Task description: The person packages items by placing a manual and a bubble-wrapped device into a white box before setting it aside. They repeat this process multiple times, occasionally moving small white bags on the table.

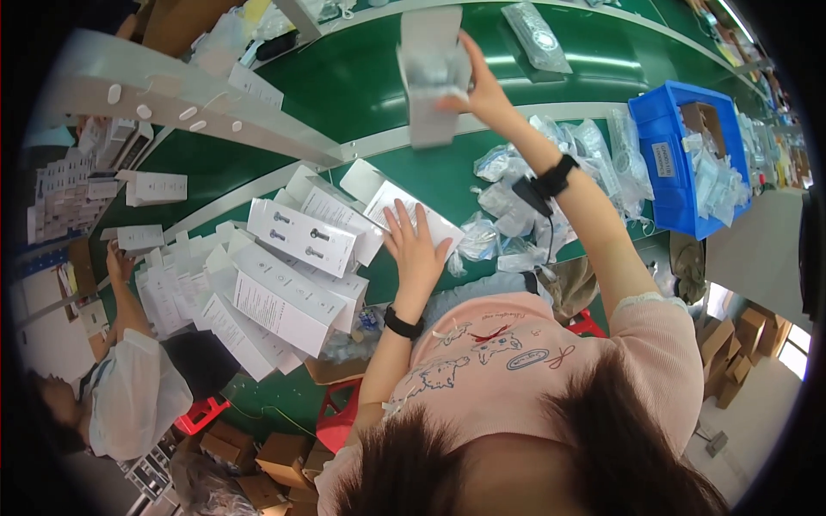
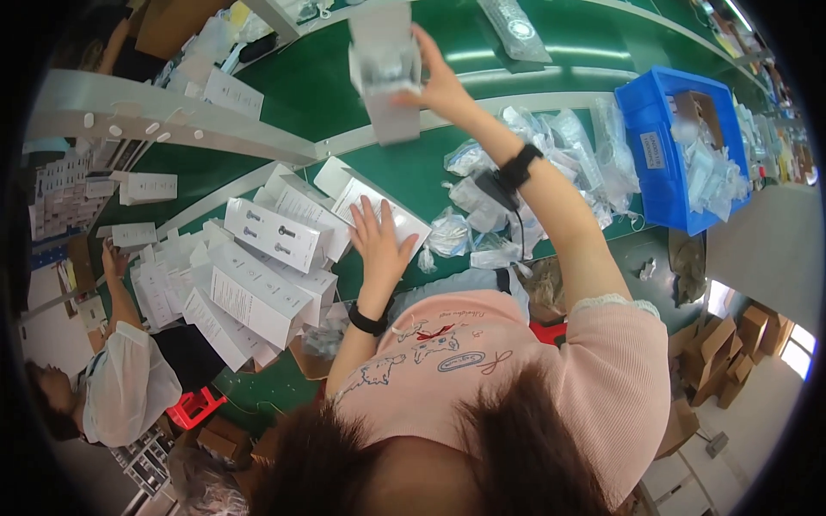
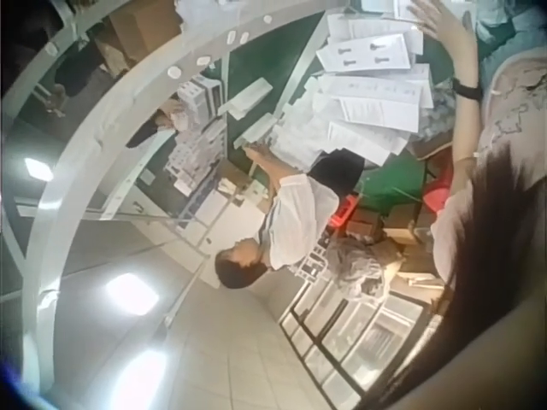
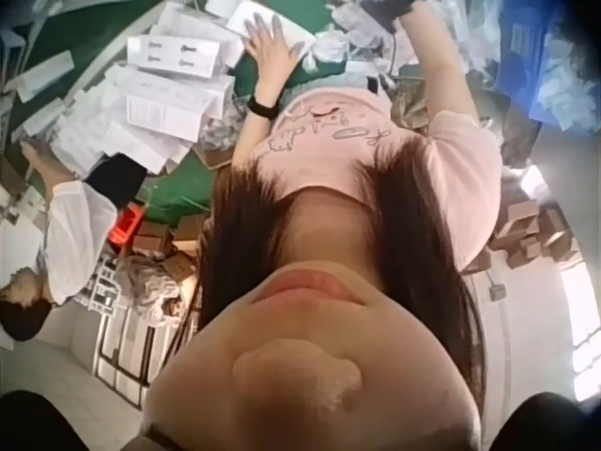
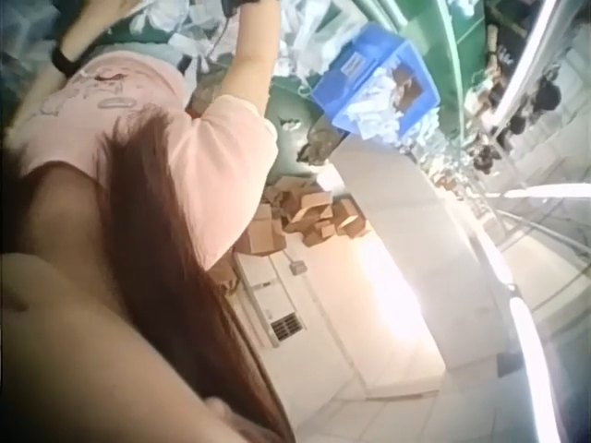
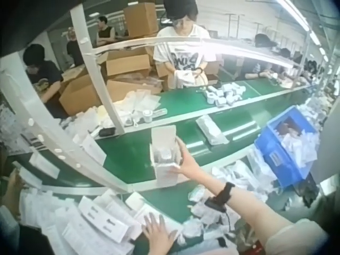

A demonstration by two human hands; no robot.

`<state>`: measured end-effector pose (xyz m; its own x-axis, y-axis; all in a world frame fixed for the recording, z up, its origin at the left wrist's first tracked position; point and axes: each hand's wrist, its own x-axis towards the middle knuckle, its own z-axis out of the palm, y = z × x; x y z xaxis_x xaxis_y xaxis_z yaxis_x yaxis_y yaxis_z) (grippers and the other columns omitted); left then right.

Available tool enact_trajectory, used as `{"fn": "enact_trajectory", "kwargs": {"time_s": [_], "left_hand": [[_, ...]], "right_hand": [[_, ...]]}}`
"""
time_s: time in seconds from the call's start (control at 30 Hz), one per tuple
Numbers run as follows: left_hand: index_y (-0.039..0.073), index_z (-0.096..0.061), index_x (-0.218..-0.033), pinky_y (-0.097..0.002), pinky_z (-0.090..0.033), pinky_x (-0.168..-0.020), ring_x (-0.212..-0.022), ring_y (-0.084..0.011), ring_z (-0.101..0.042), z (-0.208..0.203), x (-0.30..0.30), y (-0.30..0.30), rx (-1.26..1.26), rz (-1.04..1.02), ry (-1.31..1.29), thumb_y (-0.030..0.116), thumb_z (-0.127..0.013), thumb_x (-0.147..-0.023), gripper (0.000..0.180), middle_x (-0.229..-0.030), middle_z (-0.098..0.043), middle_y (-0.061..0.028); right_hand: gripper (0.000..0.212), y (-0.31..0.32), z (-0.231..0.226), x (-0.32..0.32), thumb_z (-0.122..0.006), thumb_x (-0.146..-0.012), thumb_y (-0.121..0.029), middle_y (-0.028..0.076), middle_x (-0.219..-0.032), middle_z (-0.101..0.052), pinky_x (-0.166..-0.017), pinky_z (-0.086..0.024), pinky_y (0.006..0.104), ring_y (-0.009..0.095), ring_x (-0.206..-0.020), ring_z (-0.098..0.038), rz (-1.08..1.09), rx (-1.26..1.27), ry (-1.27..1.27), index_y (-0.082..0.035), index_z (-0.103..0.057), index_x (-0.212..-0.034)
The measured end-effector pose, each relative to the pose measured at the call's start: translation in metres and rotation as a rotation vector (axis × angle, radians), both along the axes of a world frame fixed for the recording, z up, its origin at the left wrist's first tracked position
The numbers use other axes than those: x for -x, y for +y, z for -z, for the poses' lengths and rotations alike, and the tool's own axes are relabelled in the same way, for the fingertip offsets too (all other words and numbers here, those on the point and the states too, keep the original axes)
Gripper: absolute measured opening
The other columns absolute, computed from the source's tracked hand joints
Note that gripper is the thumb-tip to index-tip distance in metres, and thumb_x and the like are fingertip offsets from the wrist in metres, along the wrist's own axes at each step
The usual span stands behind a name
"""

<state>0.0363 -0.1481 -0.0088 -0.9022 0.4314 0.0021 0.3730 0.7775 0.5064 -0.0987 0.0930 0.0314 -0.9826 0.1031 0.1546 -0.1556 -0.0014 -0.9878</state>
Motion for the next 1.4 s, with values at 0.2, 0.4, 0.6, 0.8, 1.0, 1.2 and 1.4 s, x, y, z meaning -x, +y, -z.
{"fn": "enact_trajectory", "kwargs": {"time_s": [0.2,0.4,0.6,0.8,1.0,1.2,1.4], "left_hand": [[0.001,-0.038,-0.125,-0.0532,-0.017,-0.100,-0.129,-0.0380,-0.017,0.011,0.023,0.010,-0.290,-0.344,0.170,0.027,-0.066,-0.072,0.066,-0.137,-0.022,-0.0243],[0.005,-0.030,-0.132,-0.0436,-0.022,-0.101,-0.124,-0.0343,-0.026,0.019,0.042,0.012,0.018,-0.220,-0.021,0.023,-0.066,-0.074,0.071,-0.133,-0.030,-0.0200],[0.005,-0.026,-0.132,-0.0355,-0.033,-0.096,-0.119,-0.0270,-0.034,0.035,0.065,0.038,-0.594,-0.434,-0.225,0.013,-0.064,-0.076,0.068,-0.127,-0.037,-0.0155],[0.008,-0.022,-0.134,-0.0345,-0.034,-0.095,-0.119,-0.0247,-0.033,0.045,0.072,0.032,-1.101,-0.409,-0.807,0.007,-0.068,-0.070,0.079,-0.130,-0.030,-0.0144],[0.007,-0.022,-0.132,-0.0389,-0.033,-0.095,-0.117,-0.0274,-0.035,-0.017,0.071,0.033,-0.923,-0.280,-0.208,0.006,-0.074,-0.060,0.089,-0.126,-0.028,-0.0161],[0.005,-0.028,-0.121,-0.0431,-0.032,-0.094,-0.116,-0.0327,-0.035,-0.030,0.081,0.056,-0.562,-0.088,-0.037,0.009,-0.075,-0.060,0.077,-0.126,-0.028,-0.0183],[0.005,-0.026,-0.107,-0.0421,-0.033,-0.093,-0.113,-0.0348,-0.037,-0.001,0.055,0.070,-0.754,-0.216,0.044,0.010,-0.078,-0.060,0.071,-0.122,-0.029,-0.0235]], "right_hand": [[0.108,0.056,0.043,0.088,-0.078,-0.057,-0.013,0.015,-0.134,-0.031,-0.093,-0.039,0.0360,0.027,-0.123,-0.034,0.380,-0.313,0.113,-0.012,-0.009,-0.139],[0.091,0.093,0.068,0.077,-0.069,-0.062,-0.009,0.019,-0.129,-0.038,-0.094,-0.038,0.0384,0.031,-0.120,-0.038,0.360,-0.805,0.122,-0.010,-0.019,-0.138],[0.079,0.189,0.071,0.104,-0.068,-0.062,-0.017,0.022,-0.115,-0.050,-0.090,-0.039,0.0425,0.035,-0.109,-0.046,0.572,-1.118,-0.367,-0.010,-0.032,-0.132],[0.086,0.206,0.107,0.141,-0.069,-0.065,-0.019,0.024,-0.111,-0.053,-0.081,-0.045,0.0444,0.038,-0.099,-0.053,0.342,-1.142,-0.678,-0.013,-0.021,-0.136],[0.082,0.177,0.036,0.103,-0.066,-0.071,-0.016,0.017,-0.119,-0.048,-0.079,-0.048,0.0387,0.030,-0.101,-0.053,0.220,-0.356,-0.365,-0.012,-0.017,-0.136],[0.075,0.074,-0.069,-0.006,-0.064,-0.071,-0.006,0.013,-0.112,-0.047,-0.079,-0.048,0.0370,0.024,-0.098,-0.053,0.275,0.622,-0.123,-0.012,-0.019,-0.130],[0.071,-0.043,-0.042,-0.048,-0.065,-0.068,0.001,0.012,-0.117,-0.040,-0.091,-0.040,0.0398,0.028,-0.107,-0.046,0.633,0.355,0.102,-0.011,-0.026,-0.126]]}}
